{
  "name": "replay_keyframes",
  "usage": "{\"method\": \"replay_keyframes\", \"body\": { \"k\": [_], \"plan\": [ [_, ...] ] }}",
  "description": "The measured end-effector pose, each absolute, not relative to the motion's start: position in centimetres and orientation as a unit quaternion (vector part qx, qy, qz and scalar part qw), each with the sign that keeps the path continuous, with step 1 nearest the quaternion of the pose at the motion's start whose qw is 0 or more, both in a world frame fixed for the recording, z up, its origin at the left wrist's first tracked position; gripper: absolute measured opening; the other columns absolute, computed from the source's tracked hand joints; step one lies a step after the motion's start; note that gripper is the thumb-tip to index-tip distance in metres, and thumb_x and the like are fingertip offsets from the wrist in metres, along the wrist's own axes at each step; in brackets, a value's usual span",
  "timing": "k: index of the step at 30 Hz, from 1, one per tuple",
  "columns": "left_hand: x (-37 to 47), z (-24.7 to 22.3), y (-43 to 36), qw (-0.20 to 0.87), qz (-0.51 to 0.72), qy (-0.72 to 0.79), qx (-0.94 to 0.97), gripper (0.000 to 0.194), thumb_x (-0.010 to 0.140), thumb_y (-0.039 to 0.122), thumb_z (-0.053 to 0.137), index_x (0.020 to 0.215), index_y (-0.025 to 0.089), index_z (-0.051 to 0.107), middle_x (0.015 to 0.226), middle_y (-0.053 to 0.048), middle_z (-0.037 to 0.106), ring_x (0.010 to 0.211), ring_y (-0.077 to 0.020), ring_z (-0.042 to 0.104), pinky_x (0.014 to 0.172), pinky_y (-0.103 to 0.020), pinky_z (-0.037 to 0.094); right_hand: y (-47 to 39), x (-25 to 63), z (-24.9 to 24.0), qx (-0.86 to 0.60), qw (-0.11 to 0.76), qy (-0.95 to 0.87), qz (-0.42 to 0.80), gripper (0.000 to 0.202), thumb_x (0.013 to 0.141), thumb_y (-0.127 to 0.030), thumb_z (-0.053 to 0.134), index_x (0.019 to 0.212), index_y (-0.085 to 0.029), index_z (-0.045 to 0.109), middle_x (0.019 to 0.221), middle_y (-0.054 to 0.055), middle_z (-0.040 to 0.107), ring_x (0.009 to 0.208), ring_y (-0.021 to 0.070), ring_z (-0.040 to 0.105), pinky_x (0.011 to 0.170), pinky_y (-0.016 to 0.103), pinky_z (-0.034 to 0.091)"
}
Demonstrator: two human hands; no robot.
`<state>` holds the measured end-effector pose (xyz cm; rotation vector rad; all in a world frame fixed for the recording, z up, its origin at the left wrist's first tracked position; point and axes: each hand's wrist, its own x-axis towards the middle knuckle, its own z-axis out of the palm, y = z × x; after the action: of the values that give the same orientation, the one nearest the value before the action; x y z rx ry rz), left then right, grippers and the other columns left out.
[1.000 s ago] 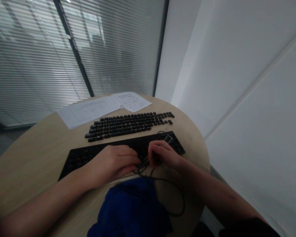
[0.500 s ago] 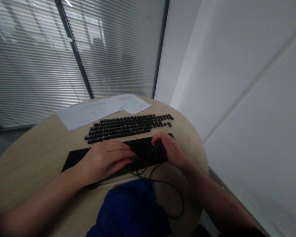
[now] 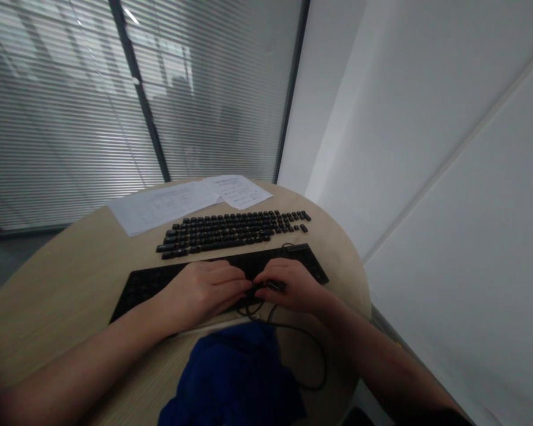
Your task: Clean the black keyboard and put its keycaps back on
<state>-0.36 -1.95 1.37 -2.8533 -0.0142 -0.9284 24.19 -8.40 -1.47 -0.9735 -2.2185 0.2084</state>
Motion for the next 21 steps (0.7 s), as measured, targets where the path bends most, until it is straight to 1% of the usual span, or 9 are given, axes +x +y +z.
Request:
{"method": "replay_keyframes", "body": {
  "k": [3, 6, 8, 10, 12, 14, 17, 19, 21],
  "plan": [
    [-0.2, 1.5, -2.1, 0.093, -0.285, -0.002, -0.954, 0.019, 0.103, 0.018, 0.054, 0.102, 0.016, 0.072, 0.085, -0.004, 0.071, 0.073, -0.0167, 0.064, 0.061, -0.028, 0.052, -8.4, 24.0, -1.6, -0.378, 0.347, -0.853, 0.097, 0.017, 0.094, -0.037, 0.072, 0.1, -0.022, 0.074, 0.084, 0.006, 0.074, 0.078, 0.0185, 0.068, 0.072, 0.03, 0.053],
    [-0.2, 1.5, -2.3, 0.096, -0.274, 0.001, -0.957, 0.018, 0.103, 0.018, 0.054, 0.102, 0.016, 0.072, 0.085, -0.004, 0.07, 0.073, -0.0167, 0.065, 0.062, -0.027, 0.053, -8.6, 24.0, -1.6, -0.374, 0.347, -0.852, 0.117, 0.016, 0.092, -0.037, 0.074, 0.097, -0.022, 0.073, 0.086, 0.006, 0.074, 0.079, 0.0183, 0.068, 0.072, 0.03, 0.053],
    [-0.3, 1.4, -2.3, 0.084, -0.289, -0.005, -0.954, 0.02, 0.104, 0.021, 0.053, 0.114, 0.015, 0.069, 0.093, -0.006, 0.072, 0.079, -0.0176, 0.068, 0.067, -0.028, 0.056, -8.6, 24.5, -1.4, -0.386, 0.34, -0.851, 0.107, 0.017, 0.091, -0.039, 0.075, 0.095, -0.022, 0.072, 0.084, 0.005, 0.073, 0.078, 0.0182, 0.067, 0.071, 0.03, 0.051],
    [-0.6, 1.4, -2.0, 0.072, -0.313, -0.025, -0.947, 0.028, 0.104, 0.022, 0.051, 0.128, 0.015, 0.064, 0.104, -0.009, 0.073, 0.089, -0.0192, 0.071, 0.075, -0.03, 0.06, -8.1, 25.5, -0.9, -0.427, 0.326, -0.839, 0.082, 0.018, 0.091, -0.039, 0.074, 0.095, -0.022, 0.073, 0.083, 0.004, 0.072, 0.078, 0.0183, 0.066, 0.071, 0.03, 0.05],
    [-1.1, 1.5, -1.4, 0.069, -0.33, -0.058, -0.94, 0.032, 0.104, 0.023, 0.05, 0.132, 0.016, 0.063, 0.112, -0.011, 0.073, 0.095, -0.0205, 0.072, 0.08, -0.033, 0.061, -6.7, 27.1, 0.1, -0.486, 0.295, -0.821, 0.053, 0.017, 0.092, -0.038, 0.072, 0.098, -0.022, 0.074, 0.085, 0.004, 0.073, 0.079, 0.0188, 0.066, 0.073, 0.031, 0.049],
    [-1.7, 1.8, -0.4, 0.066, -0.322, -0.097, -0.939, 0.029, 0.104, 0.025, 0.05, 0.125, 0.017, 0.067, 0.108, -0.01, 0.074, 0.092, -0.0207, 0.072, 0.078, -0.033, 0.061, -4.3, 28.8, 1.2, -0.544, 0.24, -0.804, 0.022, 0.016, 0.091, -0.036, 0.072, 0.098, -0.021, 0.075, 0.088, 0.005, 0.074, 0.081, 0.0196, 0.066, 0.075, 0.031, 0.047],
    [-2.6, 2.2, 1.1, 0.041, -0.25, -0.147, -0.956, 0.023, 0.102, 0.027, 0.053, 0.108, 0.019, 0.073, 0.092, -0.006, 0.074, 0.081, -0.0207, 0.071, 0.07, -0.032, 0.058, -0.1, 30.8, 2.3, -0.616, 0.136, -0.776, -0.023, 0.015, 0.089, -0.032, 0.073, 0.097, -0.02, 0.077, 0.09, 0.006, 0.075, 0.082, 0.0202, 0.065, 0.073, 0.031, 0.043],
    [-2.9, 2.4, 1.8, 0.016, -0.189, -0.178, -0.966, 0.017, 0.098, 0.027, 0.059, 0.105, 0.02, 0.074, 0.091, -0.005, 0.074, 0.08, -0.0218, 0.072, 0.068, -0.033, 0.056, 2.3, 31.6, 2.3, -0.639, 0.102, -0.762, -0.028, 0.016, 0.09, -0.031, 0.073, 0.098, -0.019, 0.078, 0.091, 0.006, 0.075, 0.082, 0.0199, 0.065, 0.072, 0.03, 0.042],
    [-3.0, 2.3, 2.1, -0.004, -0.143, -0.206, -0.968, 0.017, 0.094, 0.028, 0.066, 0.108, 0.021, 0.073, 0.096, -0.005, 0.075, 0.083, -0.0232, 0.072, 0.069, -0.033, 0.055, 3.9, 31.9, 1.4, -0.647, 0.1, -0.756, -0.022, 0.018, 0.091, -0.031, 0.072, 0.102, -0.018, 0.079, 0.092, 0.006, 0.076, 0.082, 0.0194, 0.065, 0.072, 0.029, 0.042]
  ]
}}
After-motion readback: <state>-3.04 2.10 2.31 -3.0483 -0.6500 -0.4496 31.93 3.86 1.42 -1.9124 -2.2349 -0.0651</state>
